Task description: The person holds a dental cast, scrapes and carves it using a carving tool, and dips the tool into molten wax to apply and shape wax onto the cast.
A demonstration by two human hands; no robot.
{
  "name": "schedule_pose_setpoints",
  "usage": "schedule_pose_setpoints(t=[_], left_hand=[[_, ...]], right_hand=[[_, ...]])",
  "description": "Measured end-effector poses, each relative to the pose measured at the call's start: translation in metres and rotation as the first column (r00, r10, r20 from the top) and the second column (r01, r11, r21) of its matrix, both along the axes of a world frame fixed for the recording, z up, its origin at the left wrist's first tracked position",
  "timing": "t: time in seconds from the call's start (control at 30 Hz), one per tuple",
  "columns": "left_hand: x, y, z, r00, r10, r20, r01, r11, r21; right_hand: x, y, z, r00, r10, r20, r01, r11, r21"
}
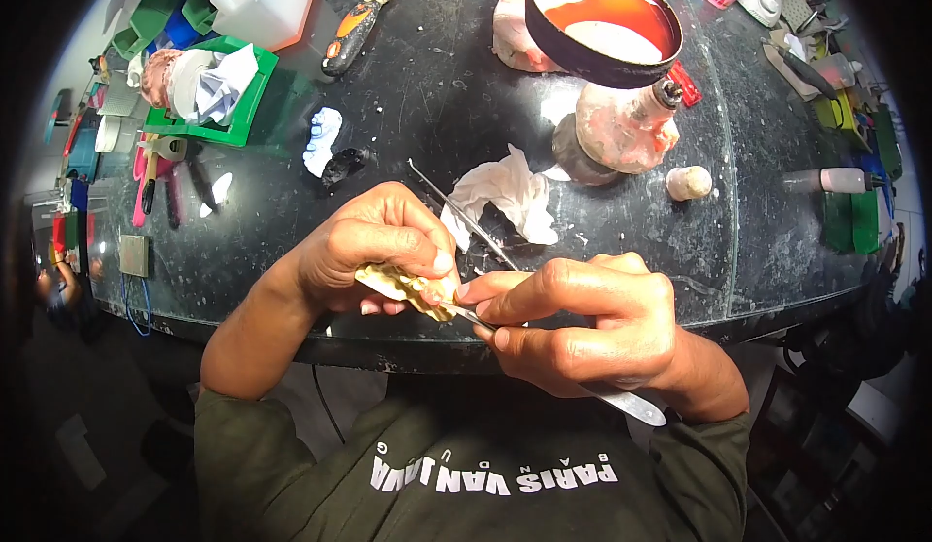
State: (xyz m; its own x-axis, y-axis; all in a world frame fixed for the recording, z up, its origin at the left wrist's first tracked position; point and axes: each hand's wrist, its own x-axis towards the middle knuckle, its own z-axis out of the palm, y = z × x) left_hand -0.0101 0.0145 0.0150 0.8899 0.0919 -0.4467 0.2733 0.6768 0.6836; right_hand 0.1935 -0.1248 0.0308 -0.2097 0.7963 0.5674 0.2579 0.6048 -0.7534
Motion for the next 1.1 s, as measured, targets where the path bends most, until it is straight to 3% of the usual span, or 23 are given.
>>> schedule_pose_setpoints(t=[0.17, 0.23, 0.27, 0.33, 0.37, 0.5, 0.63, 0.83, 1.07, 1.1], left_hand=[[0.0, 0.002, 0.003, 1.0, 0.016, -0.023, -0.015, 0.999, 0.038], [0.001, 0.003, 0.006, 0.992, 0.113, -0.051, -0.109, 0.992, 0.07], [0.001, 0.003, 0.007, 0.984, 0.164, -0.067, -0.158, 0.984, 0.086], [0.001, 0.004, 0.005, 0.959, 0.283, -0.005, -0.282, 0.957, 0.066], [0.001, 0.005, 0.004, 0.946, 0.323, 0.024, -0.324, 0.943, 0.073], [0.005, 0.008, 0.006, 0.873, 0.481, 0.076, -0.487, 0.868, 0.1], [0.003, 0.013, -0.003, 0.845, 0.505, 0.177, -0.532, 0.827, 0.181], [0.009, 0.006, -0.006, 0.819, 0.525, 0.231, -0.572, 0.78, 0.253], [0.009, 0.003, -0.007, 0.79, 0.549, 0.273, -0.607, 0.763, 0.221], [0.009, 0.003, -0.008, 0.791, 0.544, 0.279, -0.607, 0.756, 0.246]], right_hand=[[0.002, -0.001, -0.002, 0.999, -0.041, -0.009, 0.041, 0.999, 0.031], [0.005, -0.002, 0.004, 0.993, -0.118, 0.032, 0.116, 0.992, 0.053], [0.005, 0.001, 0.001, 0.987, -0.156, -0.031, 0.158, 0.985, 0.075], [0.013, 0.004, 0.003, 0.957, -0.289, 0.034, 0.284, 0.954, 0.093], [0.017, 0.008, 0.002, 0.936, -0.336, 0.105, 0.318, 0.935, 0.155], [0.022, 0.008, 0.004, 0.795, -0.379, 0.474, 0.369, 0.922, 0.118], [0.028, 0.008, -0.003, 0.673, -0.336, 0.659, 0.36, 0.927, 0.104], [0.03, 0.011, -0.009, 0.642, -0.298, 0.707, 0.312, 0.943, 0.114], [0.028, 0.01, -0.007, 0.595, -0.357, 0.72, 0.359, 0.92, 0.159], [0.025, 0.012, -0.006, 0.638, -0.364, 0.678, 0.343, 0.923, 0.173]])
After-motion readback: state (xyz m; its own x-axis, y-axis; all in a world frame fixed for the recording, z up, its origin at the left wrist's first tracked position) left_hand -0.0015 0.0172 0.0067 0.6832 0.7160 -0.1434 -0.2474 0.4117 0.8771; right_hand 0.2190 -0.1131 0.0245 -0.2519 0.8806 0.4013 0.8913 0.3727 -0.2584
